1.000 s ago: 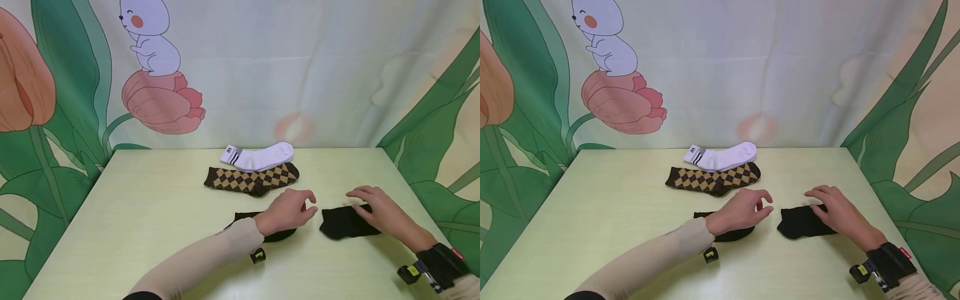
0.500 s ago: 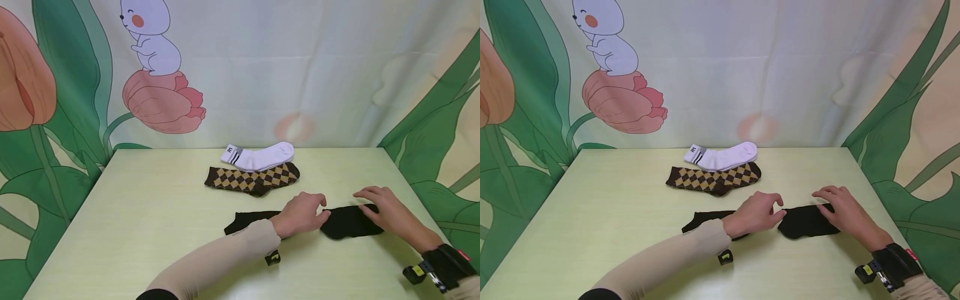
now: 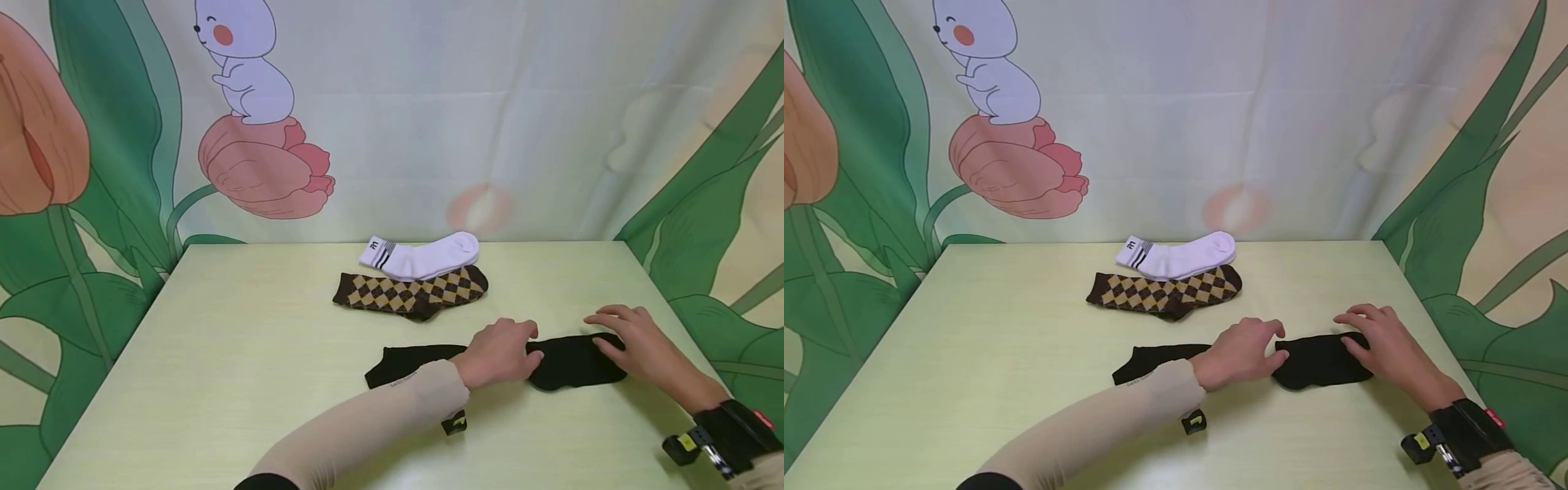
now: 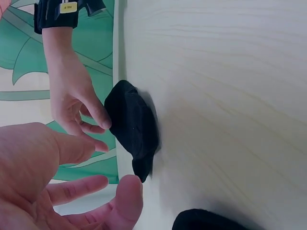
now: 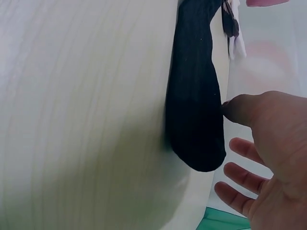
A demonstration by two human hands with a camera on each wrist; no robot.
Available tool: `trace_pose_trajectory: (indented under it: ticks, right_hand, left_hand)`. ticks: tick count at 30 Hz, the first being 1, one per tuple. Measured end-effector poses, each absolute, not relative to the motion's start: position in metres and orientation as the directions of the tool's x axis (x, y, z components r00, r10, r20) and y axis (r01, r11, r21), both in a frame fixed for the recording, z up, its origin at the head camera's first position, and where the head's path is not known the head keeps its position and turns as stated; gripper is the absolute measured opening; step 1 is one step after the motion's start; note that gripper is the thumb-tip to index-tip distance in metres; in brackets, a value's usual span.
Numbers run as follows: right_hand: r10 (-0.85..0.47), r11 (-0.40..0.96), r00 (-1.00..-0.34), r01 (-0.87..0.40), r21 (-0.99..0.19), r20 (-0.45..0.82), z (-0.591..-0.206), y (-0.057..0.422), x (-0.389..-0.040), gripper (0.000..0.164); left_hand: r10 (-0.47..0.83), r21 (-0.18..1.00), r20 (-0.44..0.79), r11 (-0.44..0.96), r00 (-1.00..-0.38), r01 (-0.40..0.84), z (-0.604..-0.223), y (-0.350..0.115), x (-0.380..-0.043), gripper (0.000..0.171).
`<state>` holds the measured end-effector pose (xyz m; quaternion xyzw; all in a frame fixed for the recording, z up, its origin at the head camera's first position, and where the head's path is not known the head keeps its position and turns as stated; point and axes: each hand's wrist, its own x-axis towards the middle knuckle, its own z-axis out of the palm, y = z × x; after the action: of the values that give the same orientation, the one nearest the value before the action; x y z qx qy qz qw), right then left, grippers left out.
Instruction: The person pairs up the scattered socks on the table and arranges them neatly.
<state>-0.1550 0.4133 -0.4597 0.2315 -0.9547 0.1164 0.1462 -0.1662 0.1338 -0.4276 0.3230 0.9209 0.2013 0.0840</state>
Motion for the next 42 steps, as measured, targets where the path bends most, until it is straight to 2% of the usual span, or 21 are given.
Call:
trace_pose_trajectory:
  ticks: [4, 12, 24, 32, 42]
  right_hand:
    - [-0.408, 0.872, -0.861, -0.466, -0.149, 0.303, -0.460, 0.416, -0.154, 0.039]
    - [-0.378, 0.891, -0.899, -0.418, -0.176, 0.221, -0.462, 0.420, -0.151, 0.040]
    - [-0.399, 0.877, -0.883, -0.446, -0.177, 0.248, -0.468, 0.424, -0.149, 0.043]
    - [-0.386, 0.880, -0.901, -0.424, -0.214, 0.198, -0.471, 0.426, -0.148, 0.044]
    - [-0.400, 0.871, -0.889, -0.444, -0.212, 0.222, -0.474, 0.427, -0.146, 0.044]
  left_hand:
    - [0.631, 0.405, -0.029, 0.717, -0.776, 0.568, -0.431, 0.138, -0.166, 0.033]
    - [0.640, 0.367, -0.047, 0.725, -0.767, 0.583, -0.434, 0.145, -0.163, 0.021]
    - [0.635, 0.351, -0.079, 0.740, -0.769, 0.574, -0.438, 0.152, -0.160, 0.026]
    - [0.619, 0.348, -0.102, 0.756, -0.779, 0.555, -0.442, 0.158, -0.159, 0.024]
    - [0.627, 0.346, -0.110, 0.751, -0.771, 0.562, -0.446, 0.161, -0.160, 0.024]
